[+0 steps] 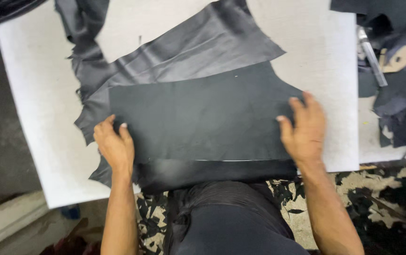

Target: The person places a cardboard template on a large sheet of black leather, traces the outline with a pen, and cuts along the marked line using a utility knife. The cut leather piece is removed, and the process is repeated to produce multiple identical pieces, which are then stacked on the table.

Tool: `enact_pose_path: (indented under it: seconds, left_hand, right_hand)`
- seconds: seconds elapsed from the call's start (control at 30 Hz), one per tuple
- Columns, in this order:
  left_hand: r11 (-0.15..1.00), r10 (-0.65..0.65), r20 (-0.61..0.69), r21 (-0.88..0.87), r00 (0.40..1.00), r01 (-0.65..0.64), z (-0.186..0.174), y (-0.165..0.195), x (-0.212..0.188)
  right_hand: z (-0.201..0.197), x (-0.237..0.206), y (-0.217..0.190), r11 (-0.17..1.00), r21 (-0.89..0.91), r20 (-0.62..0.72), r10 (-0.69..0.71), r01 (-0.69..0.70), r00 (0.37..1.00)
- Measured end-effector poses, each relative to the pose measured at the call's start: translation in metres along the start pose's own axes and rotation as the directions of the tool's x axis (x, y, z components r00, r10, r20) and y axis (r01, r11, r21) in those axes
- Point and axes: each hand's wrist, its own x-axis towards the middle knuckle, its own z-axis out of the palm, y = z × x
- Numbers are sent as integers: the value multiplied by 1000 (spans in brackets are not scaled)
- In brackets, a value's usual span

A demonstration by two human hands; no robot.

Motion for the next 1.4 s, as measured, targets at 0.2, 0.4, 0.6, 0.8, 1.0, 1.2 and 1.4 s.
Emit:
enact_pose_path:
  seconds: [0.2,0.4,0.6,0.8,1.0,1.2,1.4]
  left_hand:
    - [979,-182,63,-81,981,187,0,-12,15]
    - [990,-69,-33,121,997,72,-14,-10,18]
    - [968,-241,124,-44,963,248,-24,-22,28]
    - [925,-150,319,-290,936,247,-16,-48,32]
    - [708,-30,301,-666,953,233,-13,-84,34]
    - [810,-61,376,-522,925,266,-11,-86,27]
    - [655,189,90,-753,978,-58,-17,-84,29]
  right_hand:
    - [-8,4,65,855,-148,179,518,-498,836]
    - [5,4,74,816,-264,273,574,-514,772]
    - [0,-1,6,843,-324,246,514,-430,822]
    - [45,23,-158,820,469,419,121,-329,900]
    - [43,44,-214,865,447,349,65,-227,935]
    - [71,31,-249,910,235,480,196,-341,855]
    - [102,59,-299,884,338,578,77,-324,813]
